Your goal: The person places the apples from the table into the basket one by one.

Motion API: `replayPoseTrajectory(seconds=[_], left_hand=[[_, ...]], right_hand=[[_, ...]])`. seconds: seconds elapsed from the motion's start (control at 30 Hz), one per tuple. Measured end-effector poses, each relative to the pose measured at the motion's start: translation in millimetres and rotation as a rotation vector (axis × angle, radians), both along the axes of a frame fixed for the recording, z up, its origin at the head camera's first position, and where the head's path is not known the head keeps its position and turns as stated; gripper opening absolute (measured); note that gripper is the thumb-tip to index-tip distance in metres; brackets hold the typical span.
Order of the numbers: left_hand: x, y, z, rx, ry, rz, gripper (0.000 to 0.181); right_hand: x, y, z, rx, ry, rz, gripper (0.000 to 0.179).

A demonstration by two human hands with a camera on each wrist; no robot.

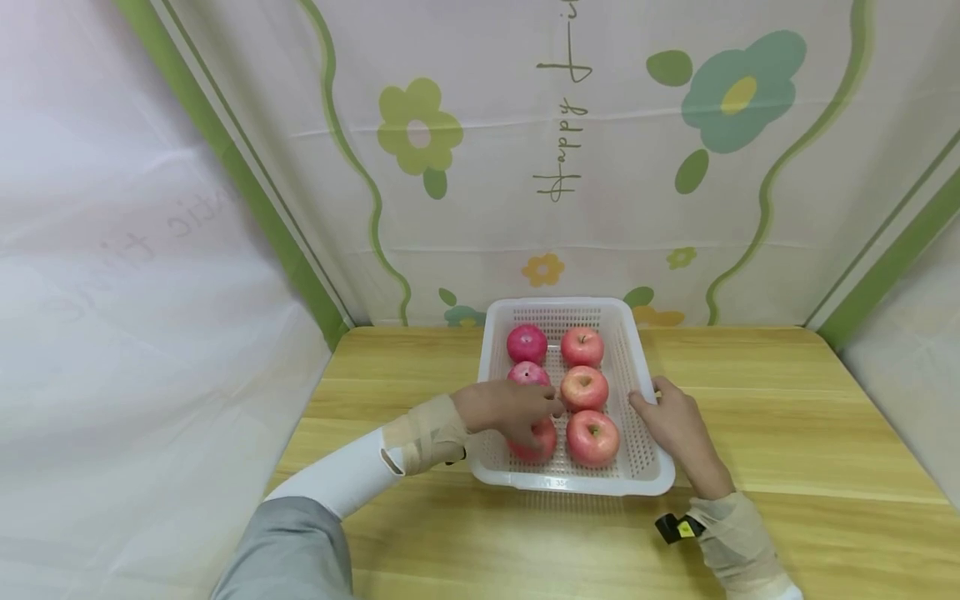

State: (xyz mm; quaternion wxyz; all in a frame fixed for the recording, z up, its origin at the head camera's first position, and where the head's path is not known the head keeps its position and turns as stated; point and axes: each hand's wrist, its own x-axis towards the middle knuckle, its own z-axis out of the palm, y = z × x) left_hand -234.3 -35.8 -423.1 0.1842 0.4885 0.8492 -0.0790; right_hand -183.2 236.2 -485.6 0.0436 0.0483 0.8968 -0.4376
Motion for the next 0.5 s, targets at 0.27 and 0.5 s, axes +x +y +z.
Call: replayPoseTrajectory(seconds=[0.27, 0.5], left_hand=[[-3.1, -15.7, 9.4, 0.125, 0.033, -0.011, 0.030], [-3.3, -32.8, 19.0, 0.274, 0.011, 0.018, 0.016]], right_hand=[[-0.8, 2.0, 5.2, 0.039, -0.013, 0.055, 0.063], [-3.7, 8.3, 8.9, 0.043, -0.029, 0.123, 0.064]])
